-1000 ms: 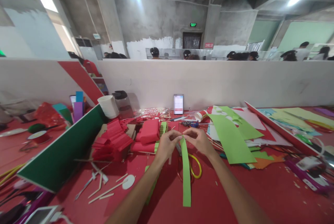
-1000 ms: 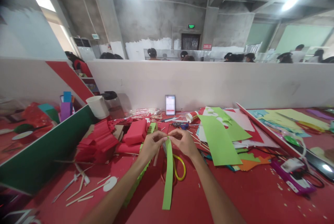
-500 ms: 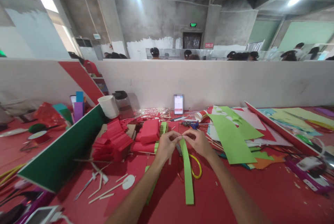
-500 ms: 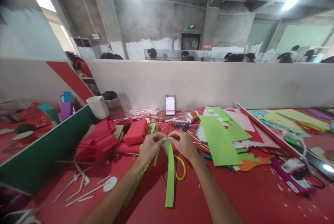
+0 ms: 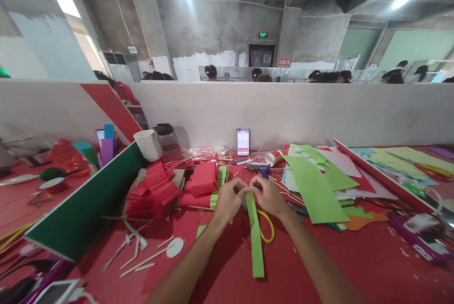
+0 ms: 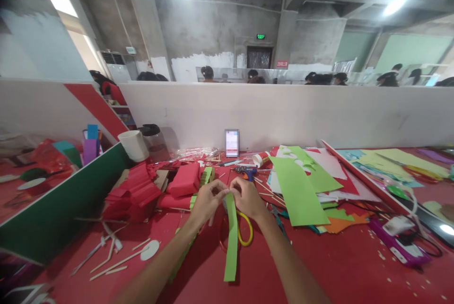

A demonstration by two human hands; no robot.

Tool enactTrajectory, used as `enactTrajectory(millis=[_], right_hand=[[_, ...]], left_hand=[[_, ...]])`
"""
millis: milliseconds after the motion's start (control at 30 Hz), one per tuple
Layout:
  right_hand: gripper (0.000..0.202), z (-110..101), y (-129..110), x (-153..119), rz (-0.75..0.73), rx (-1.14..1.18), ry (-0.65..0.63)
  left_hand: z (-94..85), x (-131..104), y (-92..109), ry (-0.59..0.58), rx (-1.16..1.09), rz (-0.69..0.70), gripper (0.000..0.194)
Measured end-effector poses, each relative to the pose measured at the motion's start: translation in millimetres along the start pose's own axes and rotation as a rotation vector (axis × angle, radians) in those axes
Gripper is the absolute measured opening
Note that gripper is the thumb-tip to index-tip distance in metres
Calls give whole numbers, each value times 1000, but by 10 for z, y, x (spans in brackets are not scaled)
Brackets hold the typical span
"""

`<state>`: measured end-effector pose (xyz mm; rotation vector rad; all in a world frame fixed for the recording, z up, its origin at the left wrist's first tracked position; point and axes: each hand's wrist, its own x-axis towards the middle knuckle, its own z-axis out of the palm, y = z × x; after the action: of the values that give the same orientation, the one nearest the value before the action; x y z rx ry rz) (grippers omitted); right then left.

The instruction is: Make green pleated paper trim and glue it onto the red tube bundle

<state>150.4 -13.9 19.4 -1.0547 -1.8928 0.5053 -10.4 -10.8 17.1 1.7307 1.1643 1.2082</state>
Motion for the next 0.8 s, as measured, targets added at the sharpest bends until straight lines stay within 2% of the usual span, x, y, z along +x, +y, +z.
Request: enactTrajectory(millis=[233,367,600,800], right_hand=[[6,-9,68,39,131,288,26],[11,-45,97,66,166,393,45],[19,-61,87,51,141,386,-16],[17,-71,90,61,96,266,28]], left_hand=[[18,0,-5,-15,9,131,16],[26,11,-41,1,15,135,20],[14,48,-111,57,6,112,19],[7,52,-117,55,38,135,17]])
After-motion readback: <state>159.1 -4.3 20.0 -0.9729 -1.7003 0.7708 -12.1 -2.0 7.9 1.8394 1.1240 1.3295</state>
